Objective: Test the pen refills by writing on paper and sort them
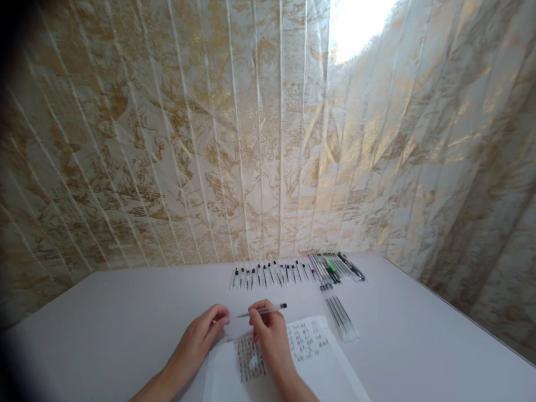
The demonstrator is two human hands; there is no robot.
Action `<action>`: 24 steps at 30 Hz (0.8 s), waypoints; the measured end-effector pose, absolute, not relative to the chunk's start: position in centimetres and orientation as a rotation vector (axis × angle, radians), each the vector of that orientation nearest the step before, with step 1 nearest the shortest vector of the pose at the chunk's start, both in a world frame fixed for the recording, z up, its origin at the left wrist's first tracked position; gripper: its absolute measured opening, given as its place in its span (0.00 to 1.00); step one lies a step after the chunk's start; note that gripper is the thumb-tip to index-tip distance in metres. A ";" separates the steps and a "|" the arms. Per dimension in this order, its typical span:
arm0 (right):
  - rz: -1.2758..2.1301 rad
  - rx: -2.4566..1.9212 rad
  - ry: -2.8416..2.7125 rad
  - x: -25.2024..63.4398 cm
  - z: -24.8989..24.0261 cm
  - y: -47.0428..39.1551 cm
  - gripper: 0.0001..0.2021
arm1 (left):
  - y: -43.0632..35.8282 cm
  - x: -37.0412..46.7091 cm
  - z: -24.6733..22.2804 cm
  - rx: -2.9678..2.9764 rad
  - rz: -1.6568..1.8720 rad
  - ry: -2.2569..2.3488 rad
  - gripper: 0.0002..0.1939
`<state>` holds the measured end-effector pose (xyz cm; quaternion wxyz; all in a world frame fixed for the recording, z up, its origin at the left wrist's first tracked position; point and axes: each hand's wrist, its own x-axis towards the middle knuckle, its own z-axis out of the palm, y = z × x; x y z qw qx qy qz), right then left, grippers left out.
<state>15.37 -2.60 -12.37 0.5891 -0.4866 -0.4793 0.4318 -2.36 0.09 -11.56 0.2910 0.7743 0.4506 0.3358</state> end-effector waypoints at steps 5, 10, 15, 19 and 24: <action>1.025 -1.114 -1.130 15.0 -12.3 -2.7 0.14 | -0.2 -2.3 -11.2 2.083 0.873 1.151 0.09; 0.953 -1.101 -1.132 15.1 -12.6 -2.7 0.16 | -0.3 -2.1 -11.0 2.110 0.840 1.136 0.11; 0.994 -1.090 -1.149 15.0 -12.7 -2.8 0.16 | -0.7 -2.1 -10.9 2.076 0.769 1.040 0.11; 1.032 -1.054 -1.114 14.7 -12.6 -3.1 0.18 | -0.9 -2.1 -11.3 2.021 0.761 0.982 0.14; 1.007 -1.081 -1.151 14.1 -12.7 -3.5 0.19 | -1.2 -1.6 -11.1 1.974 0.801 0.971 0.14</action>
